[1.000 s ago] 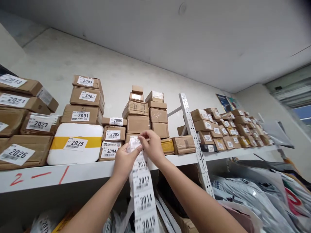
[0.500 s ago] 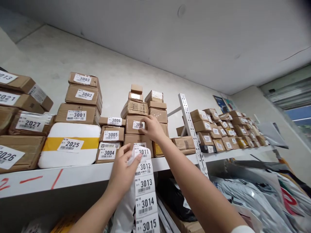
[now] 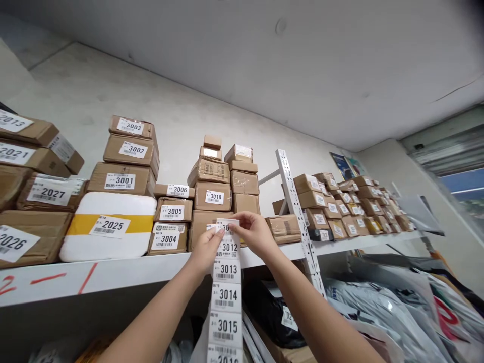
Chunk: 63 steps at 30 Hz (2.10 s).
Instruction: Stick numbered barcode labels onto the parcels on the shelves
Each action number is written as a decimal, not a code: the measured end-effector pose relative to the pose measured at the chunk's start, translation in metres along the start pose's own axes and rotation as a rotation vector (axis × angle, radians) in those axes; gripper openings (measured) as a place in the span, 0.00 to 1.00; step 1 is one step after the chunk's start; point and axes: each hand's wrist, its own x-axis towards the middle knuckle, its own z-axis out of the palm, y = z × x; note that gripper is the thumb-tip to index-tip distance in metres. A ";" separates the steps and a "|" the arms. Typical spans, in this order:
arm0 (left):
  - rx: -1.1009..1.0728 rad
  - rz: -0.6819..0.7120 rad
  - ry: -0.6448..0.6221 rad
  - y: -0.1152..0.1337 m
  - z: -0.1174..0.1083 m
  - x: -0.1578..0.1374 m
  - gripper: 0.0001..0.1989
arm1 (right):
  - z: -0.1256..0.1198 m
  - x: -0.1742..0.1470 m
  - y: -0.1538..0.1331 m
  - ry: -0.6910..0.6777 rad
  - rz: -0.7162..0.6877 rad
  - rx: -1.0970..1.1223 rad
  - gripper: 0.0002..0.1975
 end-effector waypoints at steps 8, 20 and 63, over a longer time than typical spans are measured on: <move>0.004 0.206 0.199 -0.006 0.004 -0.003 0.20 | -0.003 -0.010 0.003 0.012 -0.099 -0.011 0.11; 0.146 0.212 0.293 0.005 0.002 -0.007 0.22 | 0.012 -0.005 -0.004 -0.004 0.033 0.259 0.12; -0.042 0.196 0.373 0.022 -0.004 -0.003 0.19 | 0.025 0.017 -0.026 -0.077 -0.118 0.060 0.07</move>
